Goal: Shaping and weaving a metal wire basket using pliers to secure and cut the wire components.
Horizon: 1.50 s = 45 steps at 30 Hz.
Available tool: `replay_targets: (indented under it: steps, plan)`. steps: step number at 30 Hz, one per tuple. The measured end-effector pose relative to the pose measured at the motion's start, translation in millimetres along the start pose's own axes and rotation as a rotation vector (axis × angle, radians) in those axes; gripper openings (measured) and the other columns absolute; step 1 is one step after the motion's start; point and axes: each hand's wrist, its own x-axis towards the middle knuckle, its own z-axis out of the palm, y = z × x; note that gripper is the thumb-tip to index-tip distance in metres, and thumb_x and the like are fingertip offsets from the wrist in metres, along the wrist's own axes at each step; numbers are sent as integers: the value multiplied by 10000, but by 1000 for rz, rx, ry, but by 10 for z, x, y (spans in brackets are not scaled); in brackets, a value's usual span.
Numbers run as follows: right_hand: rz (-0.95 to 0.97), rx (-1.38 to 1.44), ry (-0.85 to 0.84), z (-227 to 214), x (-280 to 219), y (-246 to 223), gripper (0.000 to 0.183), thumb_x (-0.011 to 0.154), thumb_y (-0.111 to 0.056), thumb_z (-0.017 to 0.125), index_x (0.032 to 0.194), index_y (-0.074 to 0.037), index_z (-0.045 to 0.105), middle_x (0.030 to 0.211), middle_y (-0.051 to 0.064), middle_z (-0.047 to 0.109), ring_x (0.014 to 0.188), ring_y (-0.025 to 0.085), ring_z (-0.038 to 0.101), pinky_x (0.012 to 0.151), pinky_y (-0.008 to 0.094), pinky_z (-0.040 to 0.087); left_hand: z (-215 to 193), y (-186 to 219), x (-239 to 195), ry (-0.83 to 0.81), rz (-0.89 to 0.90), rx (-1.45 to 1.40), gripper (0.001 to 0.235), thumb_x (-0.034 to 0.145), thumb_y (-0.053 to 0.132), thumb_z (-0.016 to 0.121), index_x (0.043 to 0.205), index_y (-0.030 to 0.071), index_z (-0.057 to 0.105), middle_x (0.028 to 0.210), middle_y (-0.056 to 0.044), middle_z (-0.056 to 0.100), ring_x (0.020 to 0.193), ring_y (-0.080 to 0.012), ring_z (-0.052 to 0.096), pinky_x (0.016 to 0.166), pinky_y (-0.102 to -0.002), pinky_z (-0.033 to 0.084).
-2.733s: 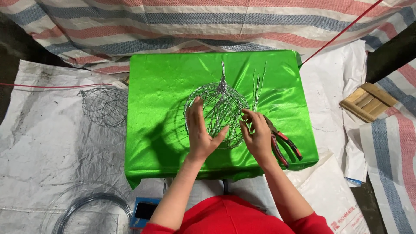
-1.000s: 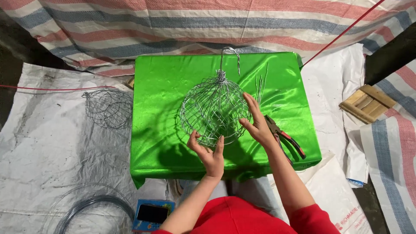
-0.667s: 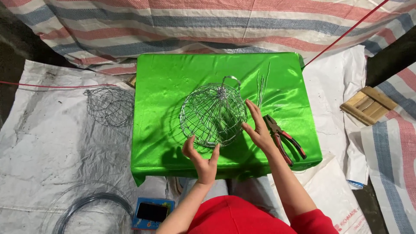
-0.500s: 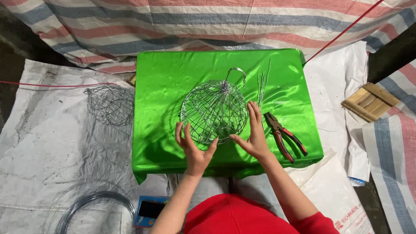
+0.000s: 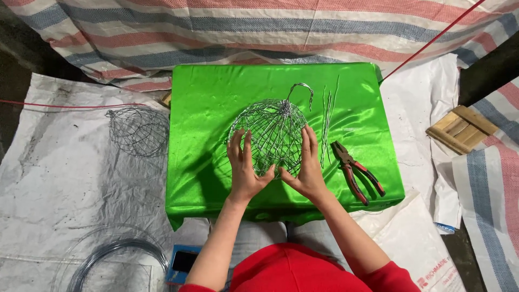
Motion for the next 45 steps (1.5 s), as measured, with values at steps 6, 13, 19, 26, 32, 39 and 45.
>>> replay_targets:
  steps: [6,13,19,26,32,39,45]
  plan:
    - [-21,12,-23,0,-9,86,1101,727,-177,801,1623,-17,181,1634,284,156,1509,551,125,1179,666,243,12,-27,-20,4,-1,-68,1076,763,592,676,1629,174,193,1620,-205,207,1515,-408,185,1191,-661,168]
    - [-10,29,-23,3,-19,77,1068,789,-247,812,1626,-35,183,1644,264,152,1513,548,98,1189,672,208,-86,-180,-11,-68,15,-57,1175,720,671,797,1614,148,243,1598,-154,243,1508,-351,219,1218,-586,176]
    - [10,38,-24,2,-21,123,1082,781,-244,828,1630,-58,185,1654,248,150,1519,530,104,1197,666,186,-27,-113,0,-39,1,-68,1148,733,593,808,1618,156,222,1571,-162,247,1472,-356,235,1198,-590,185]
    - [-2,42,-60,-29,-21,239,1086,783,-275,855,1627,-72,202,1659,231,158,1526,505,114,1211,648,167,1,-159,-19,-36,-16,-91,1144,745,608,792,1630,178,208,1565,-176,250,1465,-351,240,1192,-584,163]
    - [-13,12,-77,-42,-21,206,1265,674,-311,958,1628,-56,168,1658,244,142,1519,513,125,1214,642,177,-12,-164,16,-8,24,-96,1278,620,636,883,1616,175,228,1559,-194,269,1466,-371,244,1186,-588,166]
    - [-48,132,-129,-309,219,150,1138,723,-159,886,1629,-57,205,1677,192,194,1552,422,151,1252,533,113,140,248,-22,306,-18,-61,1294,572,656,920,1552,65,317,1476,-196,378,1395,-354,354,1179,-533,237]
    - [-70,201,-255,-611,512,264,1001,798,5,773,1634,-101,233,1671,161,263,1545,388,203,1242,563,171,475,562,-269,357,-78,-209,1114,716,323,950,1537,-15,278,1405,-210,350,1297,-382,311,1115,-551,287]
